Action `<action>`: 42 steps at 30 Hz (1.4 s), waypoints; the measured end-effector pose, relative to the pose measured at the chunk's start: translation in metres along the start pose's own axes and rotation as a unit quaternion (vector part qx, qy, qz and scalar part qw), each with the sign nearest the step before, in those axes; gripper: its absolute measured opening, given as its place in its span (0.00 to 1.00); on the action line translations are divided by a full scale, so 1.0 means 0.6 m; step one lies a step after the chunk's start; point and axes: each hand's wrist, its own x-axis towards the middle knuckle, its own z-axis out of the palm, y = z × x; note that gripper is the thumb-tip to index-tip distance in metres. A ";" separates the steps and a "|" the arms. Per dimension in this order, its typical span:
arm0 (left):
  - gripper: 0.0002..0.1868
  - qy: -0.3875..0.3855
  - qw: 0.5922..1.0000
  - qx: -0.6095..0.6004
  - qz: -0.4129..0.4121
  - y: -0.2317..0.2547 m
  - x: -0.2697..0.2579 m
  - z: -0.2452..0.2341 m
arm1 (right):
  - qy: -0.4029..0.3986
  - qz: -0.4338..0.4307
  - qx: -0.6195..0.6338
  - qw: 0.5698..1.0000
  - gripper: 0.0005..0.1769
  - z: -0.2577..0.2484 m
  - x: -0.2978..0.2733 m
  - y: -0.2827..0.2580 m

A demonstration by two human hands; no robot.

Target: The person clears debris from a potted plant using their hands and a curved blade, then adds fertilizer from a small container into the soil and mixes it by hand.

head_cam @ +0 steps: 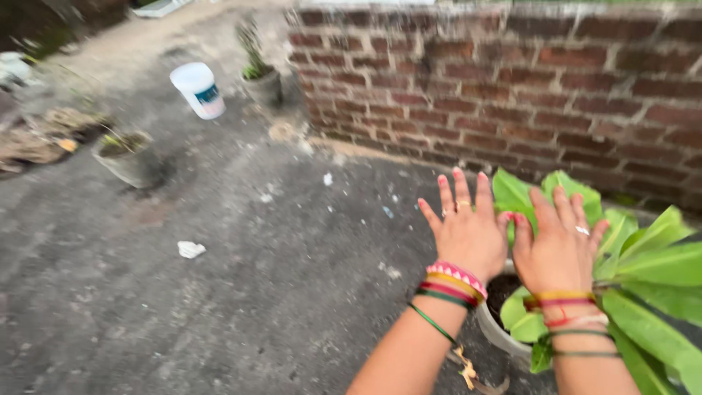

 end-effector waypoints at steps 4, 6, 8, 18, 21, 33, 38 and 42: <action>0.44 0.032 0.999 -0.002 0.034 0.059 -0.010 -0.129 | 0.008 -0.009 0.032 0.999 0.35 -0.109 -0.005 -0.048; 0.44 0.059 0.997 0.011 0.039 0.081 -0.015 -0.179 | 0.006 -0.027 0.044 0.999 0.37 -0.151 -0.009 -0.061; 0.44 0.075 0.996 0.041 0.038 0.094 -0.028 -0.239 | -0.001 -0.022 0.033 0.999 0.38 -0.189 -0.013 -0.087; 0.38 0.043 0.996 0.034 -0.066 0.082 -0.133 -0.415 | 0.009 -0.107 0.059 0.992 0.39 -0.295 -0.021 -0.241; 0.38 0.052 0.995 0.031 -0.078 0.015 -0.133 -0.465 | 0.015 -0.110 0.075 0.991 0.39 -0.286 -0.012 -0.322; 0.39 0.088 0.980 0.165 -0.068 -0.361 -0.071 -0.721 | 0.000 -0.129 0.141 0.981 0.38 -0.124 0.069 -0.680; 0.41 0.054 0.985 0.152 -0.068 -0.447 -0.049 -0.765 | -0.025 -0.107 0.105 0.988 0.37 -0.093 0.094 -0.741; 0.41 0.050 0.987 0.136 -0.070 -0.512 -0.020 -0.753 | -0.041 -0.124 0.100 0.986 0.37 -0.021 0.106 -0.829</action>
